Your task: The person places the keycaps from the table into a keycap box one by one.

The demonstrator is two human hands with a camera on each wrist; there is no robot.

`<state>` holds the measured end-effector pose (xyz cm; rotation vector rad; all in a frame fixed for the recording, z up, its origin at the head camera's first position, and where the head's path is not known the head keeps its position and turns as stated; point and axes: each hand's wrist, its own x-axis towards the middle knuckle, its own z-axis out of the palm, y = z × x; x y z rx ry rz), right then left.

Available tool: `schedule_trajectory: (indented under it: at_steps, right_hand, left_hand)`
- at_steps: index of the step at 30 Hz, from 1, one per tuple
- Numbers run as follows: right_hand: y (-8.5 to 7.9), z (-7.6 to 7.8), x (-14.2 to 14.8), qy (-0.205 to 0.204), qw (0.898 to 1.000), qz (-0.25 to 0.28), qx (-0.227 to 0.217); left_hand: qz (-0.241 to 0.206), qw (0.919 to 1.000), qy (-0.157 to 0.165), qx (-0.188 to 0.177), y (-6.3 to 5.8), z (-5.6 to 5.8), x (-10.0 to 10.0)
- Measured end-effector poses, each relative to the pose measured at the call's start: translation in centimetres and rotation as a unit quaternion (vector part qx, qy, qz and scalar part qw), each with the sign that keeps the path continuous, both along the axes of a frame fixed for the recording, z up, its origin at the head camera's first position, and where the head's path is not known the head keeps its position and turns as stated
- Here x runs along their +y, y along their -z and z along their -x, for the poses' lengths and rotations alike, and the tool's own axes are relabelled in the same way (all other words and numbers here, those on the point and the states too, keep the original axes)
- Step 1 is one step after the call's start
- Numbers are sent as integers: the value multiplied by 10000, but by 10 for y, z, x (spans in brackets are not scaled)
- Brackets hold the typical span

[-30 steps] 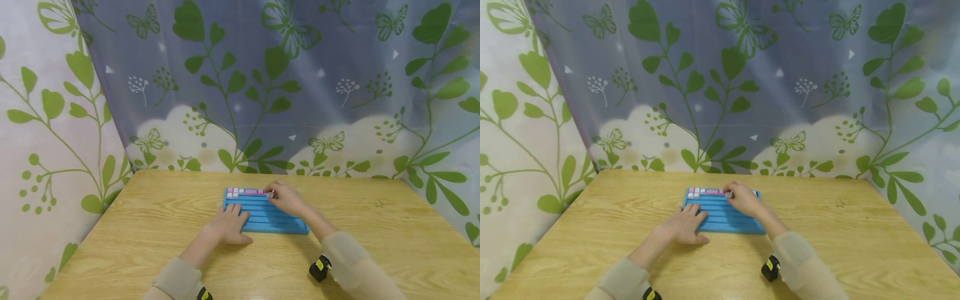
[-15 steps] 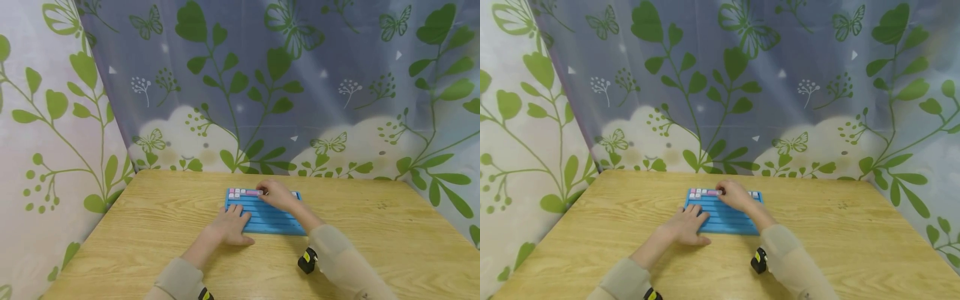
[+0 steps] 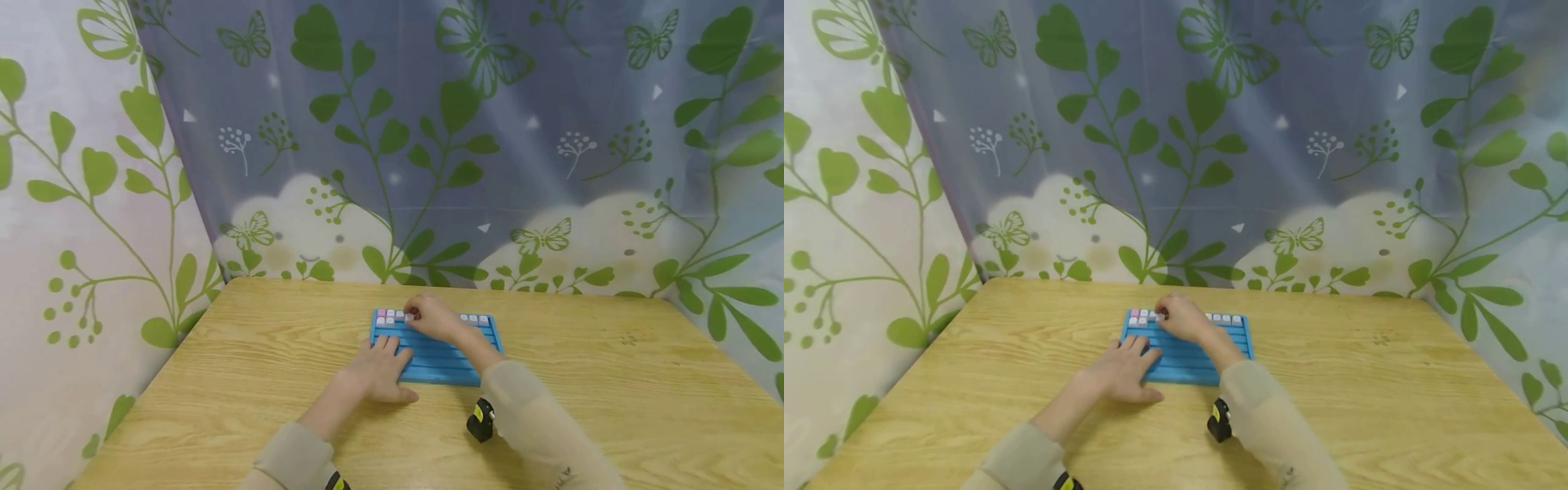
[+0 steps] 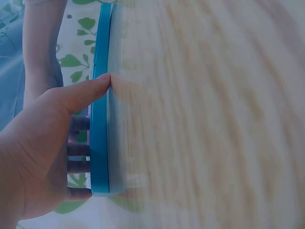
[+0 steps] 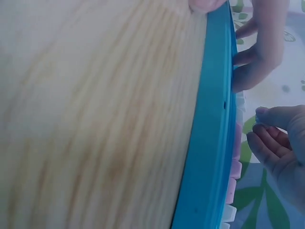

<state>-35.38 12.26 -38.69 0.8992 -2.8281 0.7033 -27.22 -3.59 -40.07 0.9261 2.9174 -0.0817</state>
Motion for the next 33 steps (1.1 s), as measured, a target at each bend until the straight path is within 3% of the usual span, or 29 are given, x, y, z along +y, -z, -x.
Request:
schedule_trajectory:
  at_steps: [9,33]
  right_hand:
    - [3,4,-7,198,9994,68,-282]
    - [15,11,-16,100,9997,-233,-55]
  left_hand:
    - [10,10000,14,40,0,0,1]
    - [50,9999,56,156,3,1,0]
